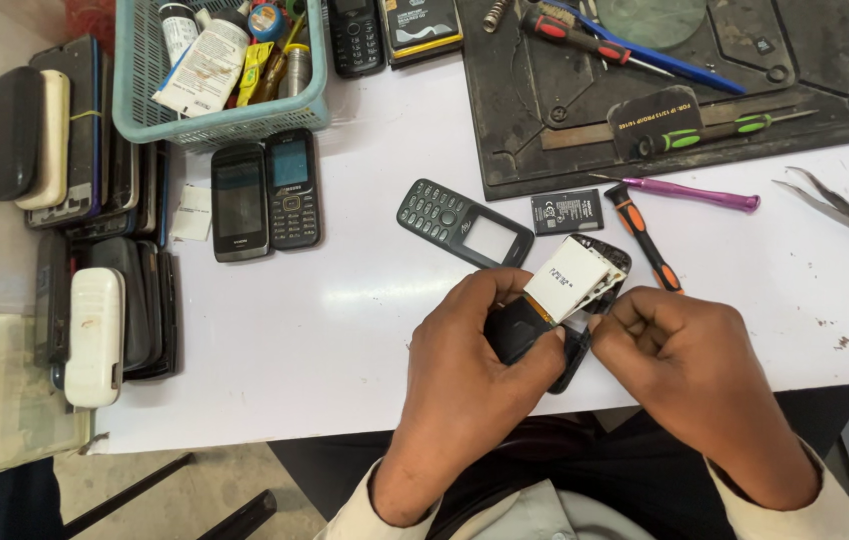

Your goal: The person disassembles a feature phone by removing the battery and back cover, then using a screwdriver to unscrew and separate the internal components from the housing.

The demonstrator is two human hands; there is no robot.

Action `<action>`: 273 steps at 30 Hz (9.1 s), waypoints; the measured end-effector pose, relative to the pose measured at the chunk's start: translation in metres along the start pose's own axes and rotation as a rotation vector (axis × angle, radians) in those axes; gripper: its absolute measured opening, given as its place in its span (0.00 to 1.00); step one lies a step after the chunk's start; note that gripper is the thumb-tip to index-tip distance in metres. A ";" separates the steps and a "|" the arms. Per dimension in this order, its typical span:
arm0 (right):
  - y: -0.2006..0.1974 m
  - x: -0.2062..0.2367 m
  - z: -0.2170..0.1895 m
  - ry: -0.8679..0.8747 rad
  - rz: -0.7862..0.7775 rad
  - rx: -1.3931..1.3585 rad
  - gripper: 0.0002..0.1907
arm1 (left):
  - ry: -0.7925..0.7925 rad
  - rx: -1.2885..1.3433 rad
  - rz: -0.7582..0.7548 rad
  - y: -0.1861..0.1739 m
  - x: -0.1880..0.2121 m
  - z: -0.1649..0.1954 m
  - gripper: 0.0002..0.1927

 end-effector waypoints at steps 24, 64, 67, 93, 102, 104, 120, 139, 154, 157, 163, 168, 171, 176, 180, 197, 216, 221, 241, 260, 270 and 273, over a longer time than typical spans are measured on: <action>-0.012 0.015 -0.033 -0.481 -0.199 -0.181 0.34 | 0.185 -0.057 -0.077 -0.012 0.010 0.010 0.25; 0.005 0.005 0.034 -0.110 -0.345 -0.756 0.20 | 0.091 0.703 -0.432 -0.012 -0.004 0.007 0.43; 0.012 0.005 0.040 -0.010 -0.377 -0.877 0.21 | 0.114 0.755 -0.442 -0.009 -0.005 0.009 0.40; 0.027 0.010 0.047 0.083 -0.527 -0.962 0.29 | 0.030 0.641 -0.139 0.007 -0.021 -0.017 0.23; 0.031 0.010 0.038 -0.012 -0.568 -1.057 0.29 | 0.035 0.732 -0.184 0.011 -0.018 -0.026 0.27; 0.031 0.010 0.035 -0.023 -0.571 -1.083 0.28 | 0.036 0.719 -0.193 0.013 -0.018 -0.027 0.29; 0.040 0.013 0.026 -0.041 -0.613 -1.193 0.27 | 0.004 0.717 -0.159 0.016 -0.017 -0.041 0.24; 0.062 0.019 0.029 0.063 -0.687 -1.290 0.28 | -0.027 0.744 -0.151 0.003 -0.014 -0.039 0.24; 0.058 0.024 0.019 0.053 -0.663 -1.248 0.29 | -0.052 0.690 -0.160 0.004 -0.008 -0.051 0.24; 0.051 0.025 0.024 0.024 -0.680 -1.298 0.28 | -0.008 0.669 -0.179 0.005 -0.007 -0.046 0.23; 0.012 0.016 0.042 -0.027 -0.523 -1.347 0.27 | -0.002 0.325 -0.067 -0.007 -0.002 -0.037 0.21; -0.009 0.011 0.059 -0.031 -0.417 -1.295 0.27 | 0.104 -0.161 0.055 -0.005 -0.001 -0.016 0.23; -0.016 0.011 0.070 -0.015 -0.399 -1.282 0.27 | 0.221 -0.421 0.126 0.006 -0.001 0.000 0.27; -0.029 0.008 0.090 0.035 -0.412 -1.254 0.29 | 0.283 -0.574 0.139 0.031 -0.003 0.013 0.39; -0.041 0.009 0.098 0.028 -0.392 -1.273 0.30 | 0.331 -0.612 0.173 0.041 -0.003 0.020 0.36; -0.056 0.027 0.087 0.009 -0.212 -1.151 0.31 | 0.274 -0.872 0.391 -0.026 -0.022 0.010 0.13; -0.021 0.021 0.076 -0.013 -0.404 -1.368 0.29 | -0.062 0.596 0.019 -0.002 -0.016 -0.046 0.07; -0.013 0.021 0.067 -0.009 -0.414 -1.366 0.30 | -0.092 0.651 0.021 -0.010 -0.012 -0.052 0.07; 0.001 0.009 0.084 0.149 -0.313 -1.014 0.35 | 0.028 1.033 -0.162 -0.002 -0.011 -0.052 0.28; 0.009 0.014 0.087 0.082 -0.213 -0.918 0.34 | 0.079 1.152 -0.338 -0.007 -0.003 -0.036 0.39; 0.008 0.003 0.115 0.119 -0.179 -0.903 0.35 | 0.108 1.248 -0.403 -0.006 -0.003 -0.032 0.39; 0.007 0.001 0.119 0.125 -0.176 -0.907 0.35 | 0.117 1.245 -0.390 -0.007 -0.004 -0.030 0.39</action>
Point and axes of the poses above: each hand's wrist, its own x-axis away from the middle knuckle, its own y-axis out of the palm, z = x × y, the point moved 8 cm from there along -x, towards the middle knuckle, and after that the axes turned 4 degrees about -z, right-handed, at the moved point
